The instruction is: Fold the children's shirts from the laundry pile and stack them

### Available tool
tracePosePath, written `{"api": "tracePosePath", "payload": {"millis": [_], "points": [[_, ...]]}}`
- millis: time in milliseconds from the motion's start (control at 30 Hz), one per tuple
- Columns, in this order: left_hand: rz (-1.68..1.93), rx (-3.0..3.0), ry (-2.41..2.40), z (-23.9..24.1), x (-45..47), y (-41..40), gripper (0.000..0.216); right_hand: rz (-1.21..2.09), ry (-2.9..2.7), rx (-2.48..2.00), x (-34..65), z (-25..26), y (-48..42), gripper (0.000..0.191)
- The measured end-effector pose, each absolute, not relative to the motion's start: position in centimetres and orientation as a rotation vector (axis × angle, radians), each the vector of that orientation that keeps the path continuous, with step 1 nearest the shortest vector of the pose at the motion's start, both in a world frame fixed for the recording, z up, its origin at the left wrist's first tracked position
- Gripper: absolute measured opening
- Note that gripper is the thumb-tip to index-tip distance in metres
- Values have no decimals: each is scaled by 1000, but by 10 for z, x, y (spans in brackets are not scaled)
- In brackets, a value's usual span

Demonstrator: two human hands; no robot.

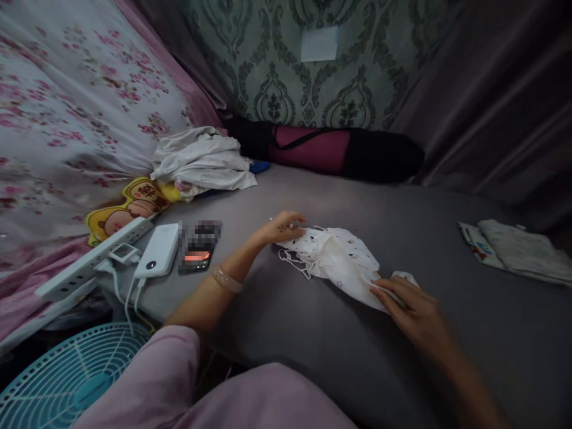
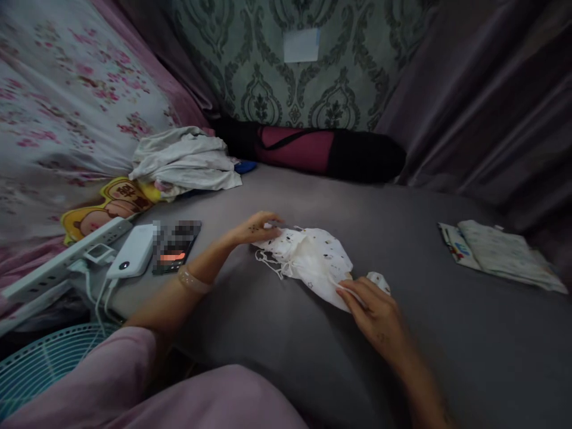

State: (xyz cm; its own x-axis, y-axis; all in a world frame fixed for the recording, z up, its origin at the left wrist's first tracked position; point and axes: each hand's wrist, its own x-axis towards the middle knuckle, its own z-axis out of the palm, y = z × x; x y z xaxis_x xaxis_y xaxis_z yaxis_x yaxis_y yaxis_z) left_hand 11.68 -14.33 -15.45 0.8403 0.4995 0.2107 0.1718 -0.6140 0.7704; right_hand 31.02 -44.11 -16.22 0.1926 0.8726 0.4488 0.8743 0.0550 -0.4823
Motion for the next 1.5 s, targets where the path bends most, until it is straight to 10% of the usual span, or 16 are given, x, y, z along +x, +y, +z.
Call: {"api": "tracePosePath", "payload": {"millis": [800, 1500], "points": [[161, 2195, 25, -104, 120, -168, 18, 63, -1658, -1833, 303, -168, -483, 24], [1026, 2024, 325, 44, 149, -147, 4, -662, -1485, -1822, 369, 35, -356, 24]]}}
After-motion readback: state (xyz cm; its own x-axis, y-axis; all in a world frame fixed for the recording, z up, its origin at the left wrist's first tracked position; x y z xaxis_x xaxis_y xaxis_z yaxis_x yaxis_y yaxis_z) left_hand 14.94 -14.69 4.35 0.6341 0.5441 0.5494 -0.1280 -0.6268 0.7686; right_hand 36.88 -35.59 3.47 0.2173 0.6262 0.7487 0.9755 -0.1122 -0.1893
